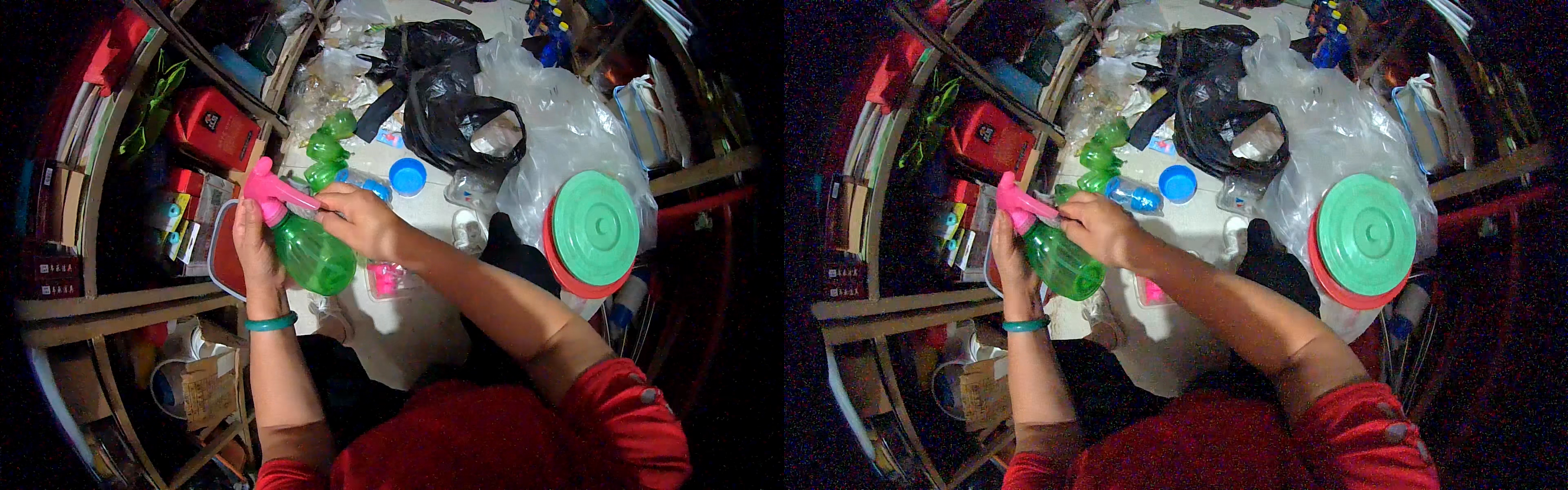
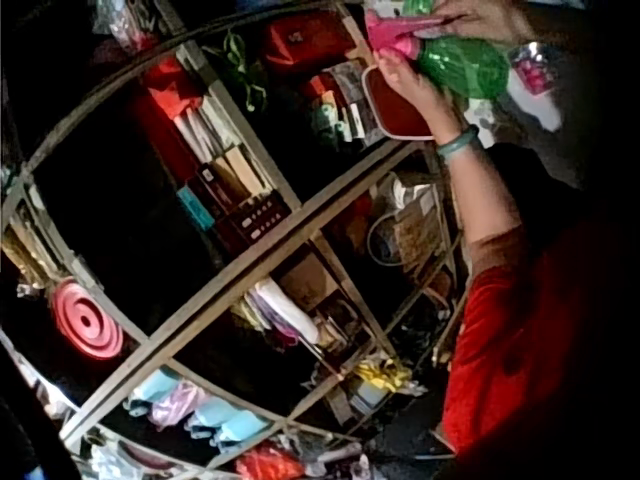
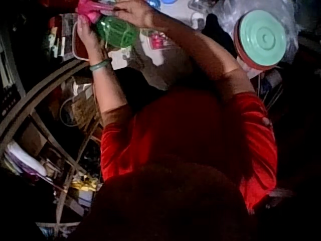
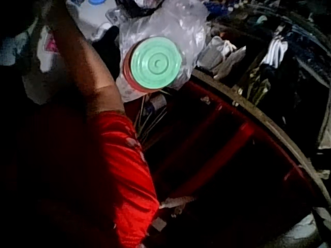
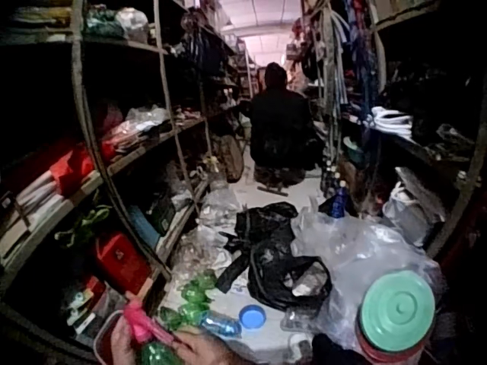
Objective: The person assembles spray bottles by attaching pink spray nozzles to green plastic bottles. They repeatedly pick up bottles and nozzles, screw the nozzles onto the bottles, and place the assembled units into a red container.
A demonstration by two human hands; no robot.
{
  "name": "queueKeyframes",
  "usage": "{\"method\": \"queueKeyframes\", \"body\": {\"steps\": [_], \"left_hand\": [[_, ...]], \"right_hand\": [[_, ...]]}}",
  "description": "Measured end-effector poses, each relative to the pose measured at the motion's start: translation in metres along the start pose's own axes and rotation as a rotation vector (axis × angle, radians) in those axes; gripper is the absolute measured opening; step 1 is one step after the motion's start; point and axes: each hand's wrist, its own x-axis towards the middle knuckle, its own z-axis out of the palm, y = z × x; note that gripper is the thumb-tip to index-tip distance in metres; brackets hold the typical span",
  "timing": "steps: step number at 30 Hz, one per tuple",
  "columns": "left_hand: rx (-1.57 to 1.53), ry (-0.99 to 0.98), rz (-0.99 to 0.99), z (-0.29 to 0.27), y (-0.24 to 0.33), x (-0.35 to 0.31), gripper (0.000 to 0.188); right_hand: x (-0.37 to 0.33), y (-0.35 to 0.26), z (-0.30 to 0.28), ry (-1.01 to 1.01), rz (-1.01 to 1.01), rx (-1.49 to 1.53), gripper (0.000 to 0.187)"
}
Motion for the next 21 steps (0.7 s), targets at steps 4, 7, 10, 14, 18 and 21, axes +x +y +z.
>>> {"method": "queueKeyframes", "body": {"steps": [4,7,10,14,18,21], "left_hand": [[-0.095,0.077,-0.029,-0.015,-0.005,0.002,0.045],[-0.259,0.077,-0.108,-0.023,0.002,0.004,0.044],[-0.319,0.109,-0.112,-0.021,0.008,0.006,0.043],[-0.241,0.131,-0.091,-0.022,0.009,0.006,0.044],[-0.145,0.157,-0.028,-0.023,0.008,0.006,0.044],[-0.262,0.141,-0.071,-0.031,0.010,0.007,0.045]], "right_hand": [[-0.001,0.005,-0.006,-0.133,0.117,-0.148,0.019],[0.000,0.003,-0.012,-0.357,0.241,-0.280,0.023],[0.001,-0.009,-0.018,-0.200,0.436,-0.130,0.024],[0.004,-0.011,-0.015,-0.029,0.192,-0.101,0.026],[0.000,-0.009,-0.004,-0.116,-0.007,-0.191,0.025],[-0.006,0.005,-0.008,-0.219,0.136,-0.300,0.018]]}}
